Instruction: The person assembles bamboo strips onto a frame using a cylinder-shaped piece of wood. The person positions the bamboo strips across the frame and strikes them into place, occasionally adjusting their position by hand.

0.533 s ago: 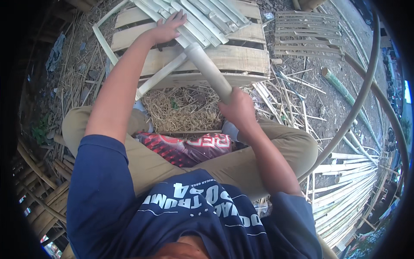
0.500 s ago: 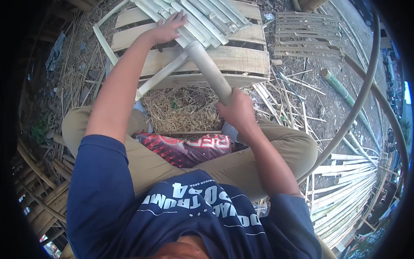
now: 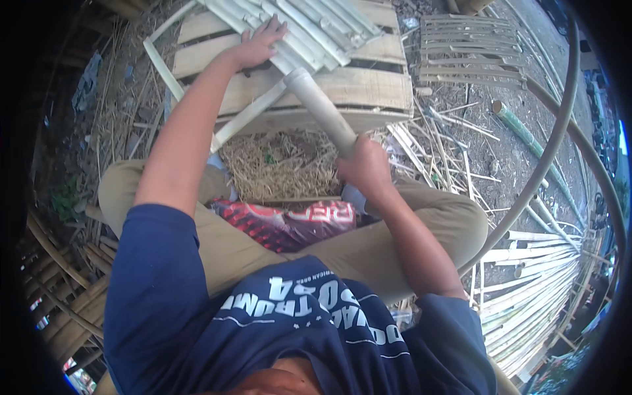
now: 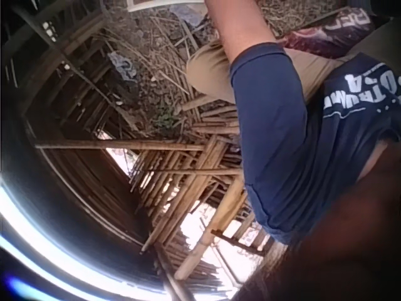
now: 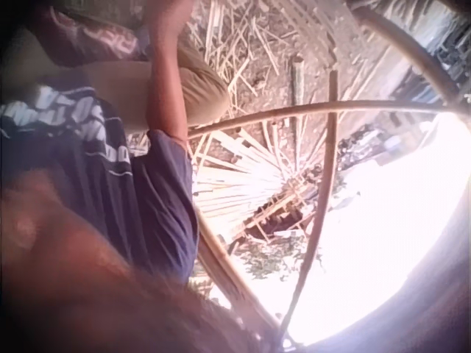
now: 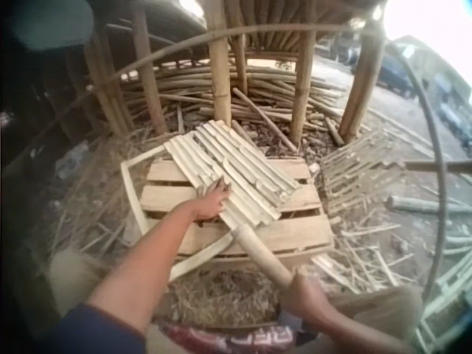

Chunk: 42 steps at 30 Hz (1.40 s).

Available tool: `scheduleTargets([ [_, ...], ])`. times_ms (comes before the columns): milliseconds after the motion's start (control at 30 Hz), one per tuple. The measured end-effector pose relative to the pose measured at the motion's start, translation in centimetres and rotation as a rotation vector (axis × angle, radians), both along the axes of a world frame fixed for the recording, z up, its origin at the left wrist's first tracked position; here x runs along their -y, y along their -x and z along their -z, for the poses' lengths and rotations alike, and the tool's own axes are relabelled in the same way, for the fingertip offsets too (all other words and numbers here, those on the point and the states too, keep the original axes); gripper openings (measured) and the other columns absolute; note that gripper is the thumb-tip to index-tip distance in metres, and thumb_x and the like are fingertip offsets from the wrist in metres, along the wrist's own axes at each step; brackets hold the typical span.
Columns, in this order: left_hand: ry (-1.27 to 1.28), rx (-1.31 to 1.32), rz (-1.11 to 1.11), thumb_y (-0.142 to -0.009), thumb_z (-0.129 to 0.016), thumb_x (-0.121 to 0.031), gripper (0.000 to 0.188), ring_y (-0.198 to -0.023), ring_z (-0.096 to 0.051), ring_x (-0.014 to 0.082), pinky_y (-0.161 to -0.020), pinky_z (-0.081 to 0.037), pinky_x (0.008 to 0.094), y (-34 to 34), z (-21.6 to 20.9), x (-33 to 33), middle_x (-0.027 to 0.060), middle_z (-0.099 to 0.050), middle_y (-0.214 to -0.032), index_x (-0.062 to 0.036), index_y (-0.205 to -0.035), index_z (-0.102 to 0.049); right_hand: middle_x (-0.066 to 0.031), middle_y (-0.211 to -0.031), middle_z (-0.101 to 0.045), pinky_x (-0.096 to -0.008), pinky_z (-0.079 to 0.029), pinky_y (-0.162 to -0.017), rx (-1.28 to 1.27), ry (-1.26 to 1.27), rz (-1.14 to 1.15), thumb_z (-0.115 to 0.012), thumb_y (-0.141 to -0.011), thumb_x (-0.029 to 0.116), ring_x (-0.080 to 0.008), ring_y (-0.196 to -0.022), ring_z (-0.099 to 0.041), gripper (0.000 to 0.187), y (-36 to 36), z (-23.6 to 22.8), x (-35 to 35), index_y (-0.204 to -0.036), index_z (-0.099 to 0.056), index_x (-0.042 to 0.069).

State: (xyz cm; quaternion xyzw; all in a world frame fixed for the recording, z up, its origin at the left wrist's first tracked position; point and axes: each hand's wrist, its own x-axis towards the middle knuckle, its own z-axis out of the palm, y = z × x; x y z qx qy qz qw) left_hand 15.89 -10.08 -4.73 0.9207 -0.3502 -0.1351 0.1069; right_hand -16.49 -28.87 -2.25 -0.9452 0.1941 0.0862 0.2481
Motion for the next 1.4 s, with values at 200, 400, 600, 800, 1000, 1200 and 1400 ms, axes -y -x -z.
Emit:
scheduleTargets([
  [200,-0.013,0.029,-0.012,-0.1,-0.054,-0.013,0.076,-0.16,0.0,0.0209,-0.126,0.004,0.0567,0.0,0.2,-0.8,0.0053,0.003,-0.174,-0.0289,-0.165,-0.018,-0.0295,-0.09,-0.071,-0.0468,-0.056,-0.082,-0.028,-0.113,0.004,-0.083,-0.073,0.024,-0.0435,-0.089,-0.072,0.045,0.1,-1.0,0.1,-0.1,-0.068,-0.009],
  [400,-0.005,0.002,-0.029,-0.099,-0.053,-0.012,0.077,-0.16,-0.001,0.0208,-0.126,0.004,0.0553,0.0,0.2,-1.4,0.0041,0.003,-0.174,-0.0288,-0.165,-0.017,-0.0275,-0.088,-0.072,-0.0462,-0.057,-0.076,0.675,-0.465,0.232,-0.083,-0.071,0.022,-0.0439,-0.081,-0.071,0.043,-0.8,-3.6,-1.9,-0.097,-0.067,-0.008],
  [600,0.035,0.019,-0.008,-0.099,-0.052,-0.011,0.074,-0.16,-0.004,0.0222,-0.125,0.0,0.0576,-0.5,1.5,-2.2,0.0023,-0.003,-0.175,-0.0265,-0.165,-0.021,-0.0305,-0.091,-0.072,-0.049,-0.057,-0.081,-0.041,-0.023,0.012,-0.08,-0.072,0.024,-0.045,-0.088,-0.072,0.044,-0.9,-0.2,-0.4,-0.097,-0.068,-0.011],
  [800,0.044,0.026,-0.012,-0.099,-0.051,-0.009,0.074,-0.16,-0.004,0.0223,-0.125,0.002,0.0556,-0.1,1.3,-2.0,0.0015,-0.004,-0.175,-0.0248,-0.165,-0.021,-0.031,-0.086,-0.07,-0.0483,-0.056,-0.075,0.305,-0.13,0.082,-0.08,-0.076,0.026,-0.0426,-0.082,-0.073,0.045,-0.8,-4.4,0.1,-0.103,-0.066,-0.008],
  [1000,0.095,0.076,0.008,-0.1,-0.05,-0.011,0.071,-0.16,-0.006,0.0244,-0.125,-0.001,0.0563,-0.3,1.5,-0.8,0.0019,-0.008,-0.174,-0.0228,-0.164,-0.023,-0.0286,-0.089,-0.071,-0.0488,-0.058,-0.079,0.058,0.158,0.031,-0.08,-0.072,0.021,-0.0462,-0.084,-0.07,0.04,0.8,1.6,0.4,-0.095,-0.066,-0.008],
  [1200,0.355,-0.035,-0.158,-0.096,-0.064,-0.046,0.091,-0.16,-0.005,0.0312,-0.124,-0.008,0.0635,1.5,1.1,-3.7,0.0165,-0.01,-0.172,-0.0125,-0.165,-0.016,-0.0273,-0.091,-0.073,-0.0468,-0.058,-0.083,-0.017,-0.038,-0.003,-0.08,-0.07,0.024,-0.0427,-0.087,-0.072,0.045,-0.7,-3.8,1.7,-0.099,-0.07,-0.009],
  [1400,0.234,0.049,-0.37,-0.083,-0.081,-0.046,0.098,-0.157,-0.019,0.036,-0.122,-0.016,0.0655,14.2,-0.8,-1.6,0.025,-0.022,-0.167,-0.0053,-0.159,-0.034,-0.0208,-0.077,-0.071,-0.0376,-0.057,-0.059,0.179,-0.213,0.269,-0.075,-0.075,0.023,-0.0249,-0.062,-0.072,0.047,-1.2,-5.0,4.8,-0.103,-0.067,-0.014],
])
